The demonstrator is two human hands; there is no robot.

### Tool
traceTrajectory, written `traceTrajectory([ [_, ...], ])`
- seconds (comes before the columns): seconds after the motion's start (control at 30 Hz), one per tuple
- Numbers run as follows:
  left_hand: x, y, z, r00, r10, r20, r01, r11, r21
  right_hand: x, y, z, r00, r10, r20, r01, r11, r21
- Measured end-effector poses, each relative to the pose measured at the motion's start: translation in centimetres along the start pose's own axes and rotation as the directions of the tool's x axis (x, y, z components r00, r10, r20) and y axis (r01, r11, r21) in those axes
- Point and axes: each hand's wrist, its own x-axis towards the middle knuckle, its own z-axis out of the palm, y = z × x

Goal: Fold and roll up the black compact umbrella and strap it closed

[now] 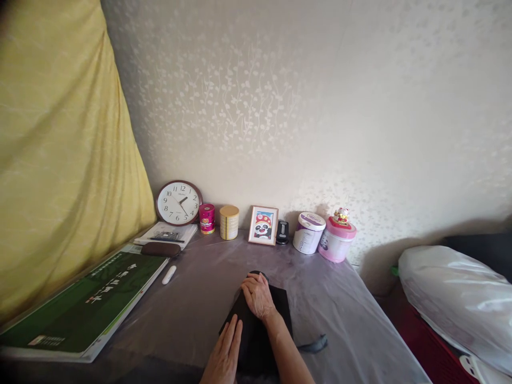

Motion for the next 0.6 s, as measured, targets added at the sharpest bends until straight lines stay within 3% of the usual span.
traceTrajectory([
  [0.17,-0.3,0.4,-1.7,0.996,-0.023,0.086,0.027,0.998,-0.049,1.9,1.6,0.3,0.994,0.102,-0.04,-0.105,0.992,-0.074],
  [0.3,-0.5,1.3,-3.1,0.993,-0.024,0.117,0.031,0.998,-0.057,2.0,2.9,-0.5,0.958,0.25,-0.139,-0.273,0.945,-0.181],
  [0.47,-0.8,2.5,-4.8,0.98,-0.083,0.181,0.087,0.996,-0.018,-2.3,5.4,-3.6,0.846,0.402,-0.351,-0.503,0.819,-0.275],
  [0.6,-1.3,2.5,-5.2,0.984,-0.04,0.175,0.055,0.995,-0.083,-7.1,7.0,-4.9,0.831,0.41,-0.376,-0.525,0.801,-0.289],
])
